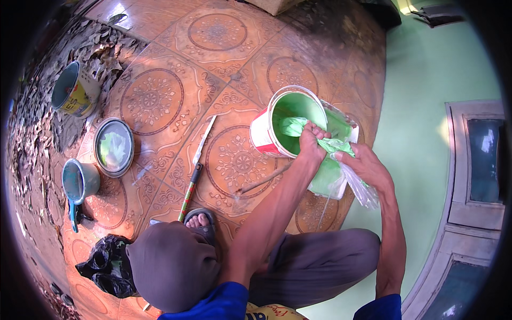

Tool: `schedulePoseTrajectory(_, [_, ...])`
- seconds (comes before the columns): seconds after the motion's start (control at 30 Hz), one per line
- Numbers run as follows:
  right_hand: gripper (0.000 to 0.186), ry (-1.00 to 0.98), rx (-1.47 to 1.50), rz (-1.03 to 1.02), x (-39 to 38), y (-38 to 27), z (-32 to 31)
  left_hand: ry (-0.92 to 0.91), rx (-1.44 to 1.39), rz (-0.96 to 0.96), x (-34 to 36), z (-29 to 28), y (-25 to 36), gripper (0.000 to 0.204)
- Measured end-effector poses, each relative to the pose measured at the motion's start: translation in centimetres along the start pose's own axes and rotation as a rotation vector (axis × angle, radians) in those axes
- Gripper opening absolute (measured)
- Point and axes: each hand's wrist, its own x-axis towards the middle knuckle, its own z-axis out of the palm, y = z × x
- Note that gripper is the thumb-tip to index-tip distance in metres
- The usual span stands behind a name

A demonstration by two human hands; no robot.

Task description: The person sits on the floor and uses a green cloth to wipe the inside of a paint bucket. They then pick up a smaller paint can and pour its contents into the larger bucket, continuing to wipe and mix the paint with the cloth.

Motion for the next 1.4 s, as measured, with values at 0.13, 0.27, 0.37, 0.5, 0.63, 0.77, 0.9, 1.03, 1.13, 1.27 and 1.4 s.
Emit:
schedulePoseTrajectory(0.13, [0.037,0.016,-0.01,0.003,0.2,1.9,0.1,-0.025,0.054,0.007,-0.1,-0.4,-0.4,0.028])
schedulePoseTrajectory(0.27, [0.038,0.027,0.061,0.094,-0.6,-0.6,-0.3,0.122,0.051,-0.029,0.0,0.6,0.6,0.014])
schedulePoseTrajectory(0.37, [0.038,0.043,0.051,0.06,-0.8,-0.3,-0.2,0.1,-0.012,-0.035,0.5,0.6,1.1,0.012])
schedulePoseTrajectory(0.5, [0.037,0.004,0.027,0.062,-0.7,-1.0,-0.2,-0.011,-0.1,-0.035,1.5,-0.7,2.0,0.026])
schedulePoseTrajectory(0.63, [0.036,-0.012,0.029,0.069,-0.7,0.2,-0.1,0.068,0.033,-0.005,1.6,-0.6,1.2,0.036])
schedulePoseTrajectory(0.77, [0.036,0.025,0.018,0.029,-0.6,-0.1,0.0,0.038,0.01,-0.052,1.7,-0.6,1.6,0.034])
schedulePoseTrajectory(0.9, [0.036,0.015,0.09,0.091,-1.1,-0.8,-0.5,0.133,-0.002,-0.081,1.2,0.2,1.8,0.024])
schedulePoseTrajectory(1.03, [0.036,0.015,0.098,0.108,-1.1,-0.1,-0.4,0.147,-0.025,-0.042,1.4,0.5,2.0,0.023])
schedulePoseTrajectory(1.13, [0.035,0.024,0.12,0.085,-1.2,0.5,-0.4,0.145,-0.039,-0.024,1.6,0.5,1.8,0.029])
schedulePoseTrajectory(1.27, [0.034,0.016,0.109,0.053,-1.1,0.4,-0.2,0.043,0.021,-0.008,2.4,-0.7,2.4,0.035])
schedulePoseTrajectory(1.4, [0.034,0.026,0.097,0.077,-1.2,0.2,-0.3,0.045,0.062,0.015,2.1,-0.7,2.1,0.035])
